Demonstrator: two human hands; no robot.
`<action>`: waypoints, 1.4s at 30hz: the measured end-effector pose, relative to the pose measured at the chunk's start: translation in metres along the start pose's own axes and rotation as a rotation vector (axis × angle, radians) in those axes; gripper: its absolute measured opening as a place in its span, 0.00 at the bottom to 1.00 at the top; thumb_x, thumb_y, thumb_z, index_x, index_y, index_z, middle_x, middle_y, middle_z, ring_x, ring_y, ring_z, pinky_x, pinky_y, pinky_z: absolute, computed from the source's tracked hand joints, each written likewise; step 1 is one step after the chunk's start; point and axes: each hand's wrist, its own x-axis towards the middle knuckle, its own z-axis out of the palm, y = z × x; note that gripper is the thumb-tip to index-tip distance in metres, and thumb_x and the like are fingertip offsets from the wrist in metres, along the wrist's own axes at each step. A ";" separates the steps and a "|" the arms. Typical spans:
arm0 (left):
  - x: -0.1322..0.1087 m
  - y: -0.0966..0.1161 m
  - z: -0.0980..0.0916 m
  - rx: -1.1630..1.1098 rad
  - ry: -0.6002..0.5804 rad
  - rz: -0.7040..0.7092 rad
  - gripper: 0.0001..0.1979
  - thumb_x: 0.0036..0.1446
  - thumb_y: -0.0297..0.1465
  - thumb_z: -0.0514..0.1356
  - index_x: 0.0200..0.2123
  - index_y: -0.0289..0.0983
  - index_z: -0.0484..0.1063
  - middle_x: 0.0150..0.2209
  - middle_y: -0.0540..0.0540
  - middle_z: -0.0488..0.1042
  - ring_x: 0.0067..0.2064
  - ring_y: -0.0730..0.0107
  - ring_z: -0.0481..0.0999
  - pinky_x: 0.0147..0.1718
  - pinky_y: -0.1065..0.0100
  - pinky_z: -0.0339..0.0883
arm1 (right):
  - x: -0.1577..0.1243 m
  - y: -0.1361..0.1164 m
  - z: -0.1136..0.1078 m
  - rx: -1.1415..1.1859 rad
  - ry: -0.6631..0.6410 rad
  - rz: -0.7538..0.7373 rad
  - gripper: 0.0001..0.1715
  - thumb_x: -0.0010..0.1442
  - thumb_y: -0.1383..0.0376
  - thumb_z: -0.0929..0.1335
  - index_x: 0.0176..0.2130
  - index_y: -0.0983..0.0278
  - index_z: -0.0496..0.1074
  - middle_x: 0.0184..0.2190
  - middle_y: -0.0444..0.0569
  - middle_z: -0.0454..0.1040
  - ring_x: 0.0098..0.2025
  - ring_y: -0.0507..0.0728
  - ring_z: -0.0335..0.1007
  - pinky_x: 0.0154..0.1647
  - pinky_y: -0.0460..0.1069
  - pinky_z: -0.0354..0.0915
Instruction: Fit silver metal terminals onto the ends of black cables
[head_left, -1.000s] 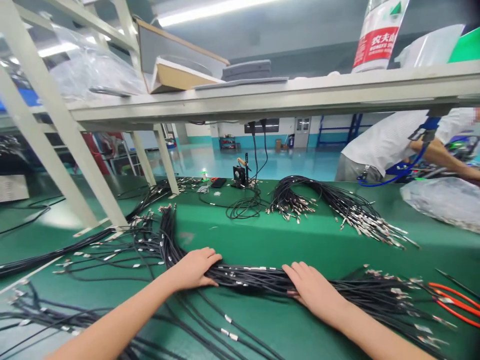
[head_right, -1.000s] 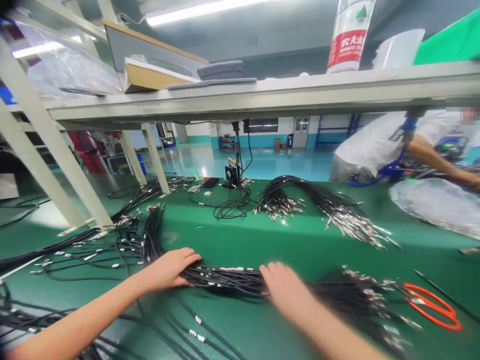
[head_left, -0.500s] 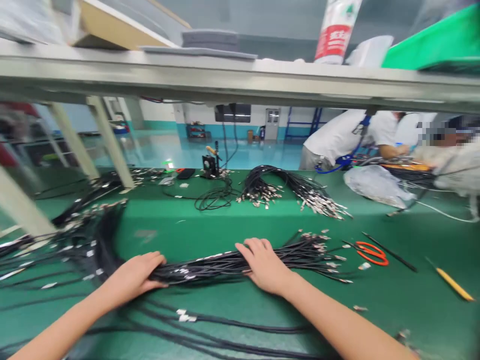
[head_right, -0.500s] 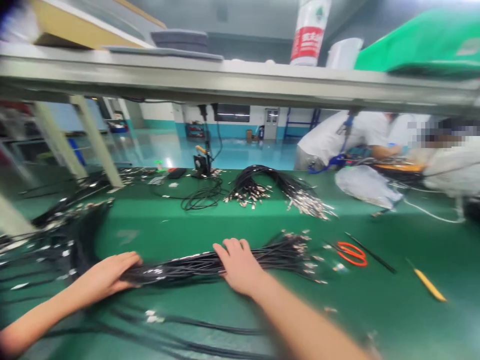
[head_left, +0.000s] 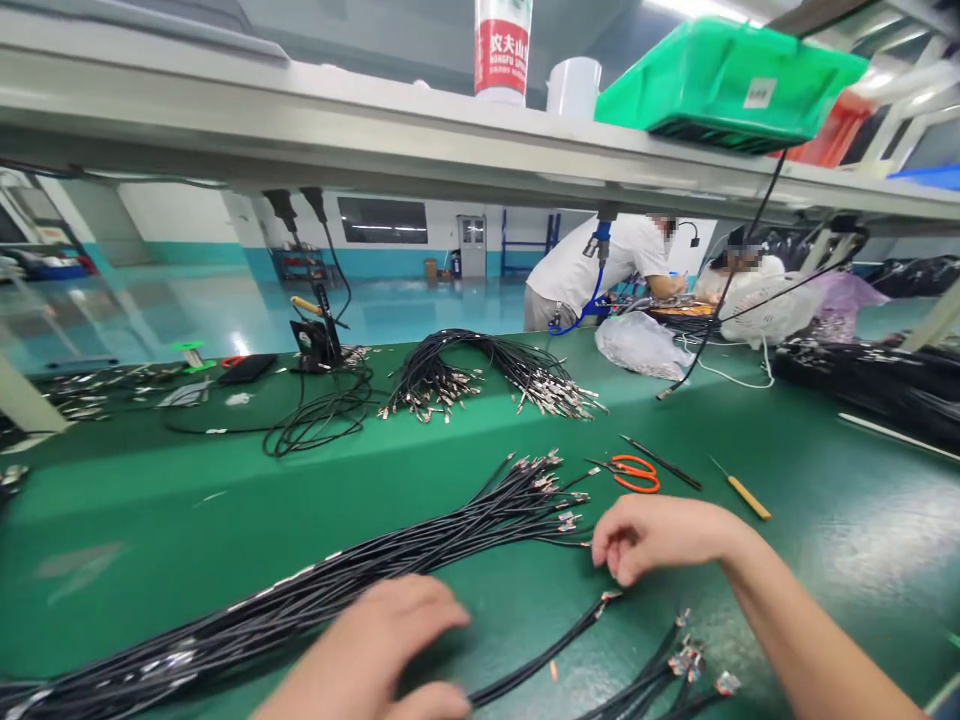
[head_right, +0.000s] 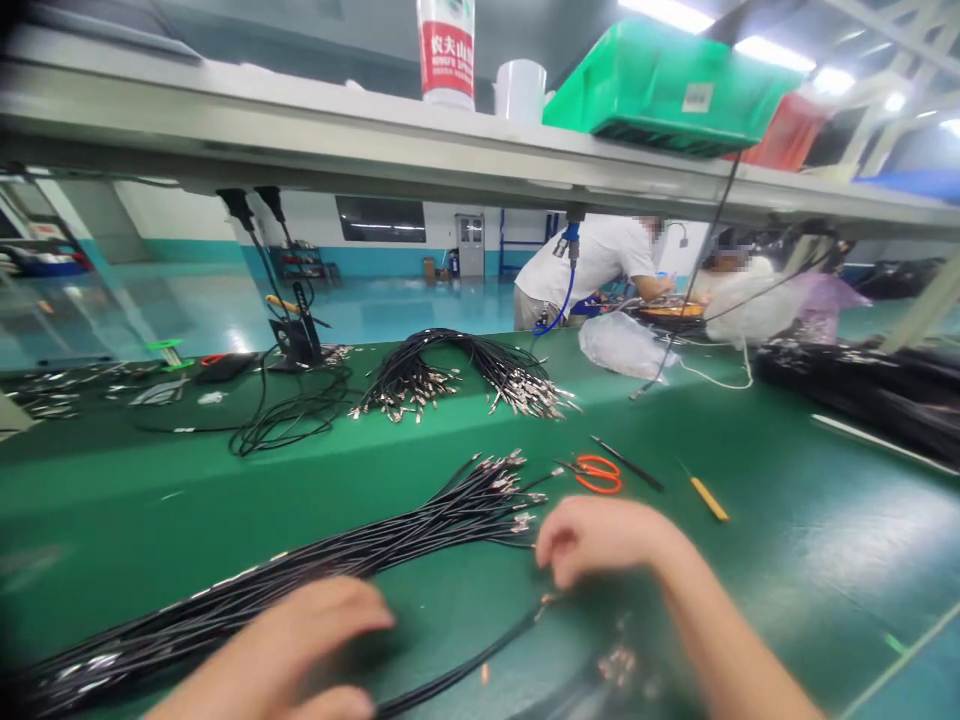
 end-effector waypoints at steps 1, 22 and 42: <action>0.024 0.021 0.018 -0.053 -0.088 0.001 0.17 0.47 0.42 0.60 0.41 0.45 0.71 0.43 0.47 0.71 0.44 0.59 0.69 0.44 0.64 0.63 | 0.005 0.004 0.007 -0.019 -0.023 0.030 0.15 0.42 0.70 0.70 0.35 0.66 0.73 0.26 0.44 0.73 0.28 0.52 0.68 0.29 0.43 0.63; 0.104 0.042 0.097 -1.065 0.028 -0.329 0.13 0.47 0.38 0.58 0.23 0.32 0.66 0.24 0.45 0.71 0.26 0.71 0.68 0.28 0.71 0.61 | 0.018 0.020 0.019 0.506 -0.037 -0.171 0.07 0.51 0.70 0.62 0.27 0.71 0.68 0.20 0.45 0.69 0.19 0.46 0.62 0.22 0.41 0.60; 0.102 0.041 0.097 -1.560 -0.098 -0.306 0.13 0.47 0.35 0.62 0.26 0.33 0.62 0.17 0.55 0.58 0.14 0.86 0.46 0.14 0.76 0.34 | 0.029 0.005 0.034 0.529 0.153 -0.189 0.17 0.58 0.59 0.62 0.25 0.68 0.66 0.18 0.44 0.67 0.19 0.47 0.59 0.21 0.41 0.56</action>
